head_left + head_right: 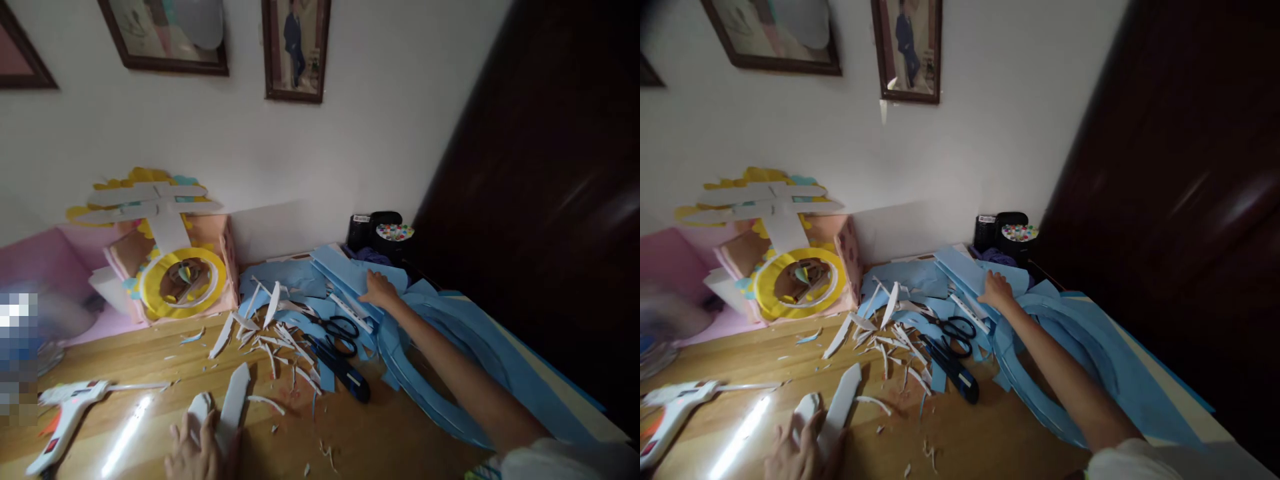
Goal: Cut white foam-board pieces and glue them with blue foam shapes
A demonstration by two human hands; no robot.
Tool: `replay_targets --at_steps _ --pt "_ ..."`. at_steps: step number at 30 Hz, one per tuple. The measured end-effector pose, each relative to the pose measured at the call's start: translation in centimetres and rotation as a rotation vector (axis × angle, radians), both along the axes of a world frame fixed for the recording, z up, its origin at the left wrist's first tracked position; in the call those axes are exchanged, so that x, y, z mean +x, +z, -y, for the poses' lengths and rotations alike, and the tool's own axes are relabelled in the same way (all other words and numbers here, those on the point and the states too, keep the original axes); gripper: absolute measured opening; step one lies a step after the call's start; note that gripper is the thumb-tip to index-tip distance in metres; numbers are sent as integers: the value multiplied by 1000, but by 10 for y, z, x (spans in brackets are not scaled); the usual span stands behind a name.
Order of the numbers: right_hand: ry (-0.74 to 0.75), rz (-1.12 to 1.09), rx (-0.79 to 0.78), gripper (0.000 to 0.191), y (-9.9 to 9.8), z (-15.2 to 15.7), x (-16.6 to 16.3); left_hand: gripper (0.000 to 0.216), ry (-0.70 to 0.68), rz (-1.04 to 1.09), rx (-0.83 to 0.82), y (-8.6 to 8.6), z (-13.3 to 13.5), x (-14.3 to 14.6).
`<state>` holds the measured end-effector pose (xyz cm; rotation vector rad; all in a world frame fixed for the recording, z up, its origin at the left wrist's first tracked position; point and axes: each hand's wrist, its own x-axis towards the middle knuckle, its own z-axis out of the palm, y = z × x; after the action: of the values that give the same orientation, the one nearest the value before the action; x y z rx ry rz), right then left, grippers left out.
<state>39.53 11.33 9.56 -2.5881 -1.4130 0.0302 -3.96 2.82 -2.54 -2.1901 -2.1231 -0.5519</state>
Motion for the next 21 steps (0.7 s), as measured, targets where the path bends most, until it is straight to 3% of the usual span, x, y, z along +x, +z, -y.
replay_targets --at_steps 2,4,7,10,12,13,15,17,19,21 --pt "12 23 35 37 5 5 3 40 -68 9 5 1 -7 -4" --pt "47 66 88 54 18 13 4 39 -100 9 41 0 -19 -6" --pt "122 148 134 86 50 27 1 43 -117 10 67 0 -38 -7" --pt "228 218 205 97 85 43 -15 45 -118 79 62 15 -52 1" --pt "292 260 299 104 104 54 -39 49 -64 221 100 42 -55 18" --pt "315 265 339 107 113 59 -54 51 -113 334 97 60 -55 31" --pt "375 248 399 107 128 70 -88 57 -344 666 -52 104 -52 62" --pt "446 206 451 106 141 79 -122 61 -673 1118 -374 147 -48 93" --pt "489 140 481 109 152 84 -149 58 -863 1217 -491 180 -45 117" --pt "494 58 499 110 159 86 -164 59 -1000 1304 -548 198 -43 126"
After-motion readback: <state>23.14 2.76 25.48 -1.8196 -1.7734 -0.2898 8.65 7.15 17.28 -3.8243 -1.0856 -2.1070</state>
